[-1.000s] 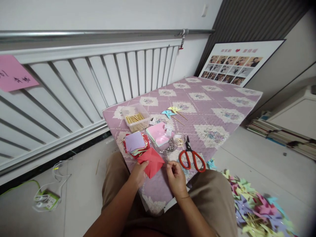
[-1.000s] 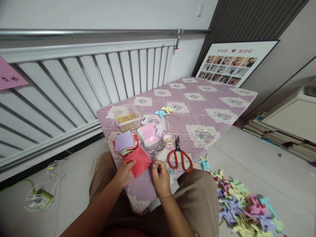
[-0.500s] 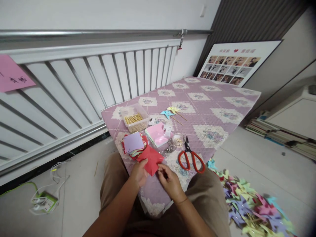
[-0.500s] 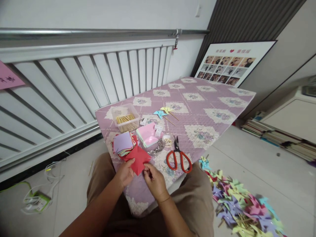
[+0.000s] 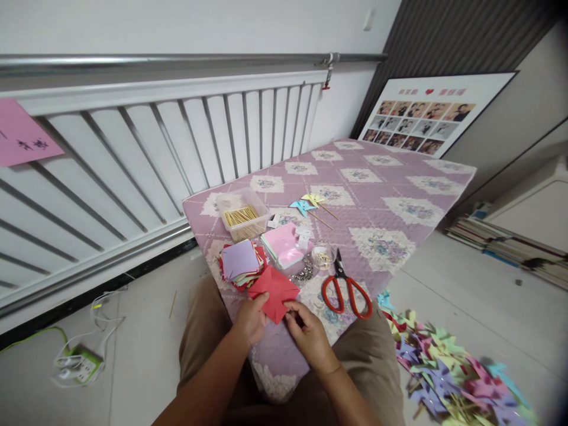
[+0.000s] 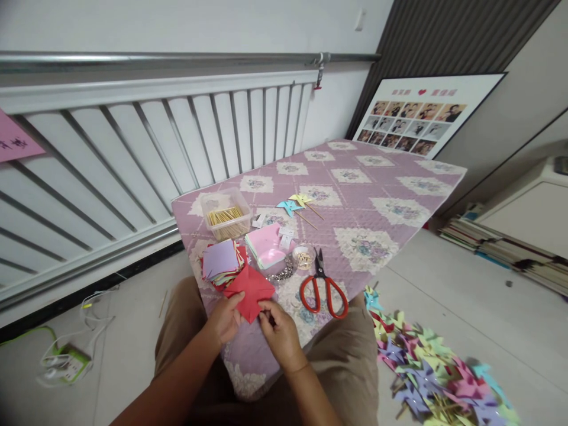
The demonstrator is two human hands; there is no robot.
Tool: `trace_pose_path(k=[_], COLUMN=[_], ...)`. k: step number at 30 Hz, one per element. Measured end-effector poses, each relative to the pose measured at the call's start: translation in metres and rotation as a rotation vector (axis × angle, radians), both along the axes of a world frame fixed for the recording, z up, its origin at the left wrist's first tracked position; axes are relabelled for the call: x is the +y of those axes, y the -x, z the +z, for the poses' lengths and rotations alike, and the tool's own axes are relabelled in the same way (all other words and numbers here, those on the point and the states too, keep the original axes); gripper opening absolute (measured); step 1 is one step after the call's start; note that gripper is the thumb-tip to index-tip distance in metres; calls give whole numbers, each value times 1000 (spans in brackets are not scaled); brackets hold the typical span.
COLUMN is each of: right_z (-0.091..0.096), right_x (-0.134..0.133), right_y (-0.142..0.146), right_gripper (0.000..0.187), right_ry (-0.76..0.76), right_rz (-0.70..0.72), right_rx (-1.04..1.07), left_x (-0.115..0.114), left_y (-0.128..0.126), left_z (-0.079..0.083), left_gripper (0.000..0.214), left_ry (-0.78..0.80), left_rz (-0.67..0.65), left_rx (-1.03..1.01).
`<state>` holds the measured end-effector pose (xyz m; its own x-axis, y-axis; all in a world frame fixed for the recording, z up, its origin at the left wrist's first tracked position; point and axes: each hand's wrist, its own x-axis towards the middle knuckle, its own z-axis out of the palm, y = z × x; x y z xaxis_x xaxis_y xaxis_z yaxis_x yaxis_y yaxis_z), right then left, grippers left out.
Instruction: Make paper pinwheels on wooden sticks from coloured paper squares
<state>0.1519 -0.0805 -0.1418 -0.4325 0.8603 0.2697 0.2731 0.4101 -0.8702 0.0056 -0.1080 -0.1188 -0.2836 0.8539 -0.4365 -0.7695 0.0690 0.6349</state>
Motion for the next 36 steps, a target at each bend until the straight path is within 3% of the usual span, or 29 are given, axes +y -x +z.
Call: trace_pose_path(k=[8,13,19,36], right_z=[0,10,20,10], right_x=[5,8,10,11], right_y=[1,5,13,20], right_gripper=[19,13,19,20], right_ry=[103,172,229,210], right_rz=[-22,18,50,-105], right_rx=[71,108,131,142], left_x=[0,4,7,3], left_y=[-2,-8,-12,-10], left_z=[-3,0,2,-3], left_gripper=[35,31,23,18], left_ry=[-39,-28,-11,10], left_rz=[-19,36,59,2], left_rx=[45,111,154,257])
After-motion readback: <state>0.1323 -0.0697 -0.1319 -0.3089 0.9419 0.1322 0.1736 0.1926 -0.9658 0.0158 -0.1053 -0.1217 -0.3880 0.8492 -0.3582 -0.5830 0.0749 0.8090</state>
